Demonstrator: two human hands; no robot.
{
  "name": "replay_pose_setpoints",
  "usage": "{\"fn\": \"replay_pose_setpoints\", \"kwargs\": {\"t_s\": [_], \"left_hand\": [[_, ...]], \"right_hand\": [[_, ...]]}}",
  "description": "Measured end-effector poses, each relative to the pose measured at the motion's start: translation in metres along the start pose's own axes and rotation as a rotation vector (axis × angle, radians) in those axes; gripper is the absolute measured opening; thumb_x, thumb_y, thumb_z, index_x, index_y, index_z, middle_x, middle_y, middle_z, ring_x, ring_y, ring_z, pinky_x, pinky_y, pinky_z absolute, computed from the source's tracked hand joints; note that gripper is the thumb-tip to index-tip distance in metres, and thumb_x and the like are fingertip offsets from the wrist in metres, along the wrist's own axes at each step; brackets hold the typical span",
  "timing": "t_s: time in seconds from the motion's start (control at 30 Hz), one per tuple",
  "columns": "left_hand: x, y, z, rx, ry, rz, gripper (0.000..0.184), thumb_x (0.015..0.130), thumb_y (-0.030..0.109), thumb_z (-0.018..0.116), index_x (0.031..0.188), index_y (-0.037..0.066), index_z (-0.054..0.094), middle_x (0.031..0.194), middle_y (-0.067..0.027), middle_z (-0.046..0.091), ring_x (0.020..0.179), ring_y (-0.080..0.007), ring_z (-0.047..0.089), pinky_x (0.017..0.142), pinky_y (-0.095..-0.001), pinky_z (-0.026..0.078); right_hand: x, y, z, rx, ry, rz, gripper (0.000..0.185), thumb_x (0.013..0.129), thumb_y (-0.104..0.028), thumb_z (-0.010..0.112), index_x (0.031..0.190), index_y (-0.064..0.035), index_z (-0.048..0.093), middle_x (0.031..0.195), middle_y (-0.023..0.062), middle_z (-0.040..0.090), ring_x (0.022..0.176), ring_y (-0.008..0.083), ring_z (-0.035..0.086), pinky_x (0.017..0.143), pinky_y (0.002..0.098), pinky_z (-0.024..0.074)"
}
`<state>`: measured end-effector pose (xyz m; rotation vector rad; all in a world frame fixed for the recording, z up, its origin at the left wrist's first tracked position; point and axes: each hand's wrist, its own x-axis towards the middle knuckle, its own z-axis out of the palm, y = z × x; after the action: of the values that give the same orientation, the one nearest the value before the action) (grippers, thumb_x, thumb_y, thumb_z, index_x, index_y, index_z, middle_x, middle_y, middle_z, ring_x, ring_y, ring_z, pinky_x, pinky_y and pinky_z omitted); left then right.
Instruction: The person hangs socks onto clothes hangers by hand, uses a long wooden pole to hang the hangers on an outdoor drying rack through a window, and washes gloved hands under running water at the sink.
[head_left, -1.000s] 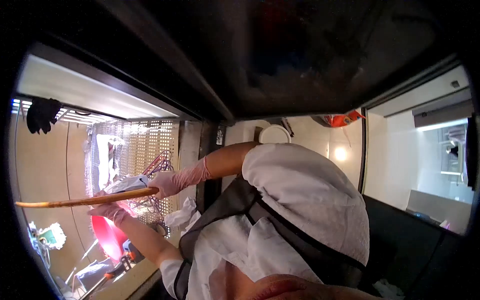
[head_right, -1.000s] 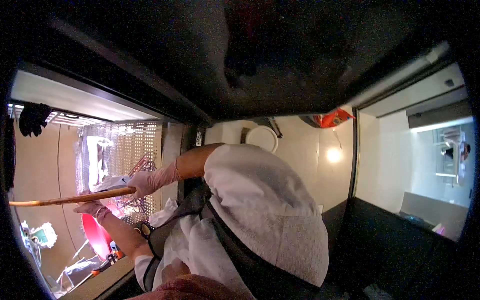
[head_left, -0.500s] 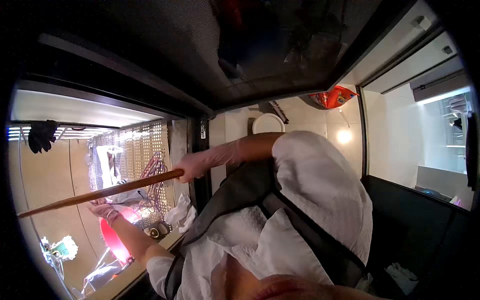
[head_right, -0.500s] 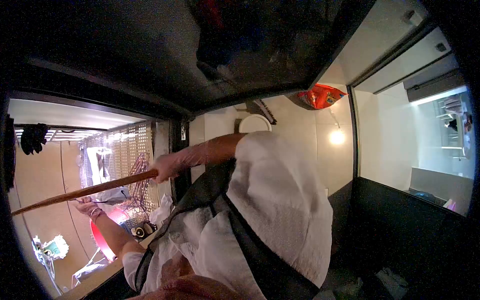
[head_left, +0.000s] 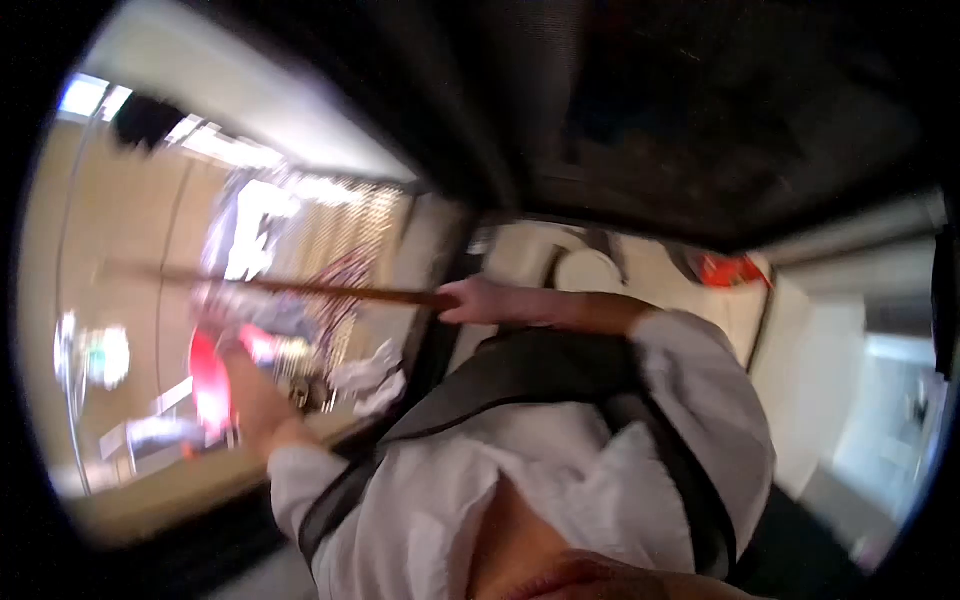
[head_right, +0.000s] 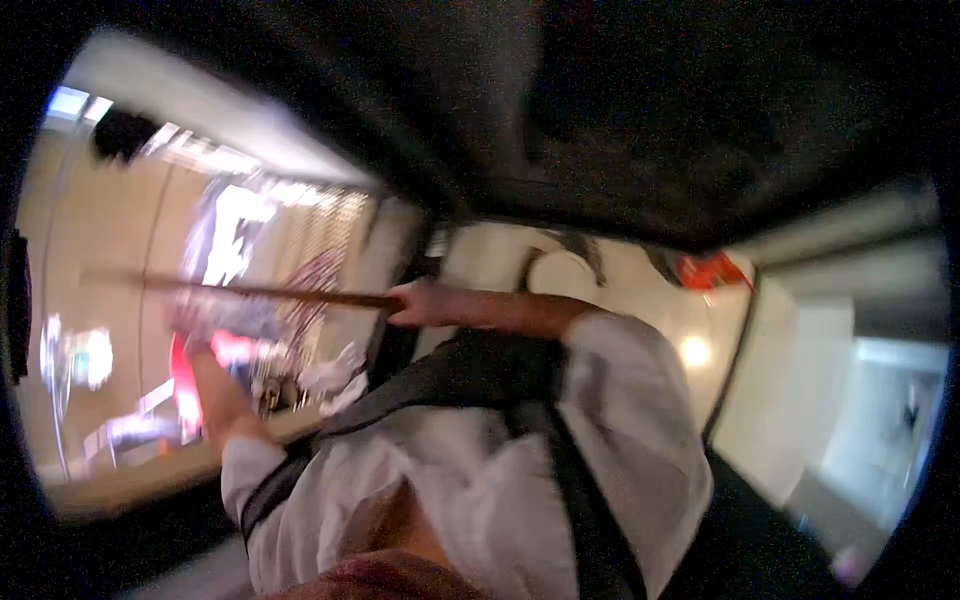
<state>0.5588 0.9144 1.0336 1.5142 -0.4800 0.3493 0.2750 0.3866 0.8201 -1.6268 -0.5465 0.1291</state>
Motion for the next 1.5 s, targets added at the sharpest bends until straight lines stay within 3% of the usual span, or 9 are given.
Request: {"fn": "replay_pose_setpoints", "kwargs": {"t_s": [0.13,0.2,0.27,0.5,0.57,0.87,1.13,1.4,1.5], "left_hand": [[-0.025,0.107,0.019,0.050,0.656,-0.237,0.035,0.084,0.049,0.044,0.087,0.014,0.042,0.077,-0.0035,0.040,0.062,-0.0149,0.036,0.055,-0.0267,0.031],[-0.024,0.132,0.031,-0.011,0.793,-0.219,0.036,0.084,0.049,0.046,0.077,0.014,0.042,0.068,-0.0043,0.042,0.048,-0.0146,0.037,0.043,-0.0229,0.029],[-0.023,0.129,-0.008,-0.113,0.693,-0.258,0.041,0.086,0.050,0.042,0.086,0.009,0.043,0.065,-0.0031,0.042,0.044,-0.0131,0.036,0.035,-0.0247,0.026],[-0.027,0.158,-0.028,-0.135,0.586,-0.251,0.039,0.091,0.050,0.032,0.095,0.012,0.041,0.061,0.0010,0.038,0.042,-0.0084,0.030,0.036,-0.0230,0.023],[-0.036,0.174,-0.012,-0.109,0.581,-0.237,0.039,0.091,0.051,0.032,0.100,0.013,0.039,0.062,0.0012,0.038,0.041,-0.0079,0.028,0.035,-0.0222,0.022],[-0.026,0.176,-0.026,-0.155,0.624,-0.221,0.040,0.090,0.051,0.033,0.085,0.013,0.042,0.056,0.0012,0.036,0.039,-0.0084,0.029,0.032,-0.0222,0.021],[-0.014,0.183,-0.037,-0.203,0.627,-0.196,0.037,0.091,0.048,0.033,0.092,0.012,0.041,0.056,0.0004,0.039,0.038,-0.0089,0.029,0.033,-0.0232,0.023],[-0.017,0.193,-0.039,-0.167,0.657,-0.167,0.035,0.091,0.046,0.033,0.081,0.014,0.043,0.057,0.0021,0.041,0.037,-0.0075,0.028,0.034,-0.0226,0.023],[-0.015,0.199,-0.036,-0.182,0.642,-0.179,0.038,0.091,0.049,0.031,0.081,0.014,0.042,0.058,0.0018,0.042,0.037,-0.0077,0.028,0.033,-0.0230,0.023]], "right_hand": [[-0.003,-0.064,0.054,-0.210,0.061,0.314,0.041,0.081,-0.031,0.059,0.110,-0.0030,0.053,0.081,0.0114,0.058,0.074,0.0196,0.056,0.069,0.0339,0.0437],[-0.026,-0.078,0.059,-0.314,0.104,0.392,0.039,0.080,-0.033,0.058,0.106,-0.0037,0.054,0.079,0.0121,0.056,0.073,0.0223,0.054,0.070,0.0351,0.0428],[-0.042,-0.080,0.068,-0.269,0.174,0.517,0.038,0.080,-0.035,0.059,0.103,-0.0048,0.055,0.079,0.0105,0.057,0.074,0.0228,0.056,0.070,0.0341,0.0428],[-0.091,-0.055,0.057,-0.435,0.008,0.480,0.041,0.079,-0.041,0.061,0.102,-0.0075,0.055,0.080,0.0082,0.057,0.074,0.0198,0.056,0.068,0.0315,0.0429],[-0.094,-0.043,0.056,-0.539,-0.056,0.439,0.041,0.080,-0.042,0.058,0.103,-0.0080,0.057,0.077,0.0132,0.062,0.075,0.0285,0.062,0.065,0.0391,0.0481],[-0.046,-0.030,0.062,-0.609,0.088,0.254,0.033,0.078,-0.042,0.061,0.089,-0.0114,0.057,0.065,0.0112,0.059,0.062,0.0300,0.061,0.056,0.0395,0.0477],[-0.045,-0.025,0.070,-0.389,0.013,0.320,0.041,0.076,-0.048,0.062,0.092,-0.0113,0.057,0.068,0.0102,0.058,0.066,0.0263,0.061,0.058,0.0371,0.0463],[-0.026,-0.072,0.065,-0.304,0.020,0.267,0.039,0.078,-0.042,0.062,0.091,-0.0062,0.055,0.067,0.0103,0.056,0.064,0.0256,0.059,0.059,0.0360,0.0455],[-0.023,-0.073,0.062,-0.480,0.029,0.368,0.034,0.076,-0.032,0.067,0.093,-0.0049,0.057,0.071,0.0089,0.060,0.066,0.0148,0.059,0.062,0.0310,0.0458]]}}
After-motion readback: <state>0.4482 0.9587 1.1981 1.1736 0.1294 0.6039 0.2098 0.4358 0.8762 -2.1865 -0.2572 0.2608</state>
